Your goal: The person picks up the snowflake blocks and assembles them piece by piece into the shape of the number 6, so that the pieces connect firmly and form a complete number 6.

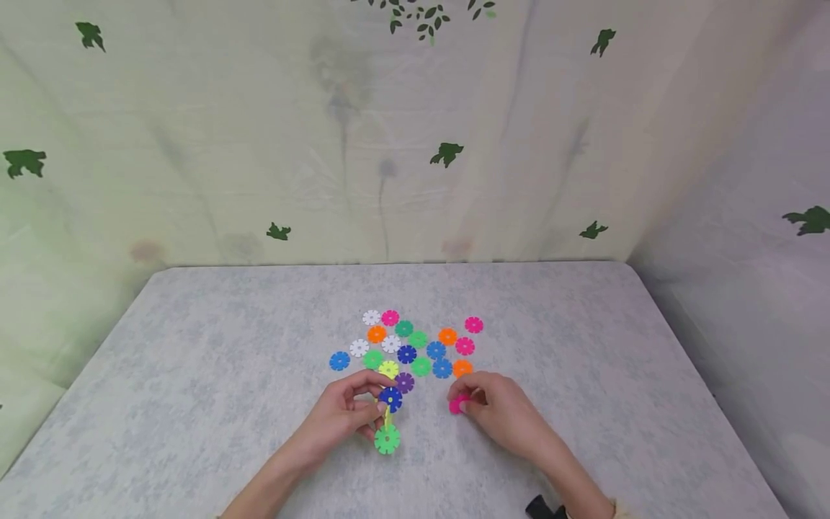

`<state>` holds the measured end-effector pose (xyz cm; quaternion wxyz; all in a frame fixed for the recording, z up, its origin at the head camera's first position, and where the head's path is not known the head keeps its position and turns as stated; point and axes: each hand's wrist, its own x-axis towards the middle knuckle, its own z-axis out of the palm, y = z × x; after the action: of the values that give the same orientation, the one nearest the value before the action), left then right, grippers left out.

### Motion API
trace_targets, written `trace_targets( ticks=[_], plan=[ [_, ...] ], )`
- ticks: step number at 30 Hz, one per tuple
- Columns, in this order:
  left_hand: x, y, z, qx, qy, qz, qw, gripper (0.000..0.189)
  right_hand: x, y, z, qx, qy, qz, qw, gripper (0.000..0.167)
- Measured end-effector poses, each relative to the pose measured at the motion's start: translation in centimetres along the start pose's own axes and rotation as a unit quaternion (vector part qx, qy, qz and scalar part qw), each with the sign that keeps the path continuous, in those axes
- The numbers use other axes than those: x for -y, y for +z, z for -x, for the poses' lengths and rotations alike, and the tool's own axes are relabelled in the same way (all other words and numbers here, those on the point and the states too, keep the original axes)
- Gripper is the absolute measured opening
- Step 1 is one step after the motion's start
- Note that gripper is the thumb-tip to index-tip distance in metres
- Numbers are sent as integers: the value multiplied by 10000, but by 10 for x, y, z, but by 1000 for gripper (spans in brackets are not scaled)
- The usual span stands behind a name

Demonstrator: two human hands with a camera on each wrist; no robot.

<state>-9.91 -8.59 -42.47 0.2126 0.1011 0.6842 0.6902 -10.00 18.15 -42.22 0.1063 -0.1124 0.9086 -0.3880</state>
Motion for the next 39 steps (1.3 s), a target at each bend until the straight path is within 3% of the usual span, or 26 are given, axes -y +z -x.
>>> trace_targets(
  ticks=[7,15,24,33,39],
  plan=[
    [0,1,-1,77,-75,-85,9999,24,14,4,2,-306,-180,-783,9963,24],
    [2,3,0,61,-183,-141,9997,28,29,11,5,-640,-129,-1574,9854,16],
    [2,3,2,284,-158,11,9995,25,33,22,4,-635,-594,-1709,9814,13],
    [1,6,0,500,-69,223,9985,26,36,29,6,-625,-856,-1721,9794,24],
    [1,6,1,531,-23,408,9977,26,37,32,6,-585,-643,-1899,9779,23]
  ],
)
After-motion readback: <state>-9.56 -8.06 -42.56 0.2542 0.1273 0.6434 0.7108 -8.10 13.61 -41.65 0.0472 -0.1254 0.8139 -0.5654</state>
